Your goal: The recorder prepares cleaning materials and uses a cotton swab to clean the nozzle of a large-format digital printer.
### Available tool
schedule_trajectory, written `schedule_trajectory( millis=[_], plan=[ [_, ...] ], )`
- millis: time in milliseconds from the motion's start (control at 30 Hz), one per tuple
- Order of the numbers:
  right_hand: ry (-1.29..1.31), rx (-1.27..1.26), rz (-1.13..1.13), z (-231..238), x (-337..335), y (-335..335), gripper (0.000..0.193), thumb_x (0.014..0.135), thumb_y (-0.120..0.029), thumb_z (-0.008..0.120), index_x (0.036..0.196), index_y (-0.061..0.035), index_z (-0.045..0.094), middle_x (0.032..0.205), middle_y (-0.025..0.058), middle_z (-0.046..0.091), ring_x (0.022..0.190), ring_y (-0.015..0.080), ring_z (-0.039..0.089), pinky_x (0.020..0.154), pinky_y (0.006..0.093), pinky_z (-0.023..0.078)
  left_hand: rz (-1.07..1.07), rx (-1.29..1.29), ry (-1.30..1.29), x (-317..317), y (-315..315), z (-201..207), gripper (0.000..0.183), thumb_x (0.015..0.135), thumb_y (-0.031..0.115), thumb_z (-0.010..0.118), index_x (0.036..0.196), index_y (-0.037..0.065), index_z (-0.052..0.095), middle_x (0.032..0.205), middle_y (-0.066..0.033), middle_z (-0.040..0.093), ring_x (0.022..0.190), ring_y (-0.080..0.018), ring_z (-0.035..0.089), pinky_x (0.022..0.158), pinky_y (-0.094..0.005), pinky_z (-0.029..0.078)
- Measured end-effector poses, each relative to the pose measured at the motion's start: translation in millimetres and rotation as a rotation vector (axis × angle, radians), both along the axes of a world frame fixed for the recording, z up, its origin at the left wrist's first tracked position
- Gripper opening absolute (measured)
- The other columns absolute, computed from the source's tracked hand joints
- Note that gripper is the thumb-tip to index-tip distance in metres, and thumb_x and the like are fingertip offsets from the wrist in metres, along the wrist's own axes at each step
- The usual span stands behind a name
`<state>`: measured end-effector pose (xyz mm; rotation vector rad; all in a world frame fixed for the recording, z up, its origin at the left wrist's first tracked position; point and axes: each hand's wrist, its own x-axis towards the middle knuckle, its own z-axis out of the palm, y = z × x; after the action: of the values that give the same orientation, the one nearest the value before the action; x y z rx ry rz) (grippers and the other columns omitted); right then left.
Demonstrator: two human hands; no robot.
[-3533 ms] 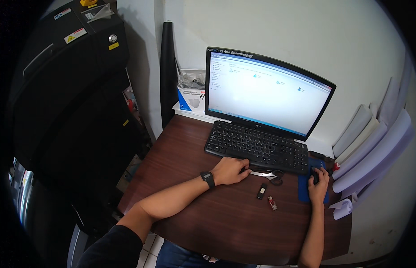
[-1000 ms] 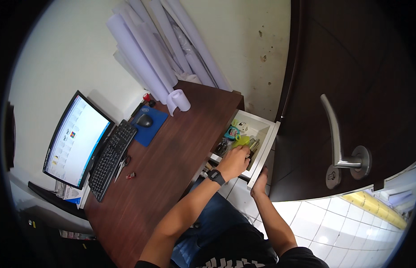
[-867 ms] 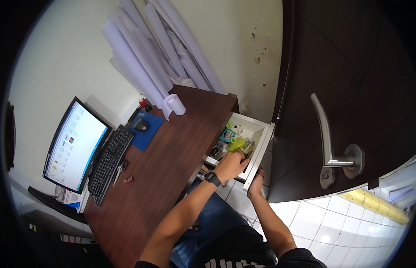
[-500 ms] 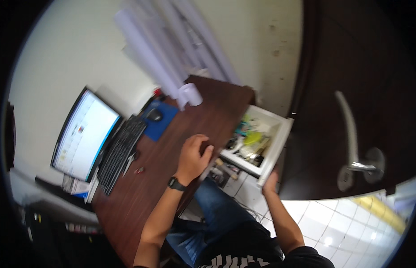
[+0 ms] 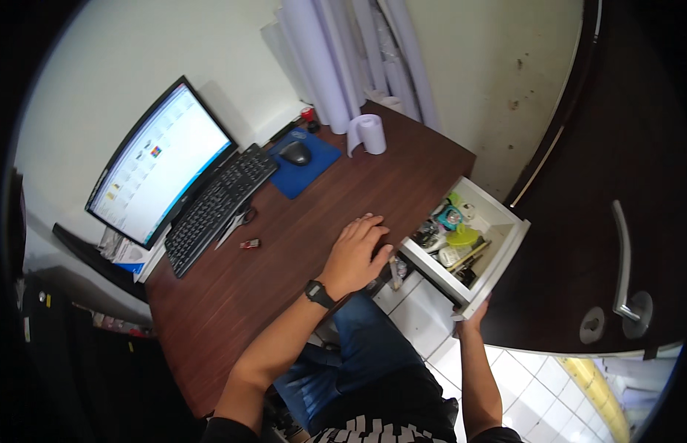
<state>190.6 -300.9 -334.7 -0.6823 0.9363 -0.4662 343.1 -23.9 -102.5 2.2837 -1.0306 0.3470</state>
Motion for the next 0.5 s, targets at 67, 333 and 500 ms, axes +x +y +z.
schedule_trajectory(
  millis=[67,333,500],
  plan=[
    [0.004,0.018,0.006,6,-1,1,0.059,0.104,-0.069,0.033,0.116,-0.0172,0.059,0.086,0.0058,0.064,0.058,0.0243,0.062,0.041,0.0371,0.048,0.022,0.017,0.005,0,1,-1,0.031,0.095,0.022,0.066,0.119,0.001,0.066,0.138,-0.0195,0.060,0.136,-0.0389,0.051,0.116,-0.0479,0.039],
    [-0.134,-0.036,0.012,51,-17,-17,0.065,0.110,-0.053,0.026,0.150,-0.0050,0.047,0.149,0.0129,0.054,0.140,0.0271,0.048,0.119,0.0404,0.035,0.035,0.057,0.012,-1,-6,-1,0.034,0.097,0.022,0.065,0.122,0.000,0.066,0.140,-0.0189,0.059,0.139,-0.0380,0.049,0.117,-0.0482,0.038],
    [0.127,-1.007,-0.278,127,4,-33,0.044,0.107,-0.028,0.051,0.143,-0.0018,0.053,0.149,0.0148,0.055,0.139,0.0270,0.051,0.115,0.0406,0.039,0.022,0.053,0.020,2,-2,1,0.034,0.096,0.022,0.066,0.122,0.000,0.066,0.139,-0.0194,0.059,0.138,-0.0395,0.050,0.117,-0.0486,0.037]
  ],
)
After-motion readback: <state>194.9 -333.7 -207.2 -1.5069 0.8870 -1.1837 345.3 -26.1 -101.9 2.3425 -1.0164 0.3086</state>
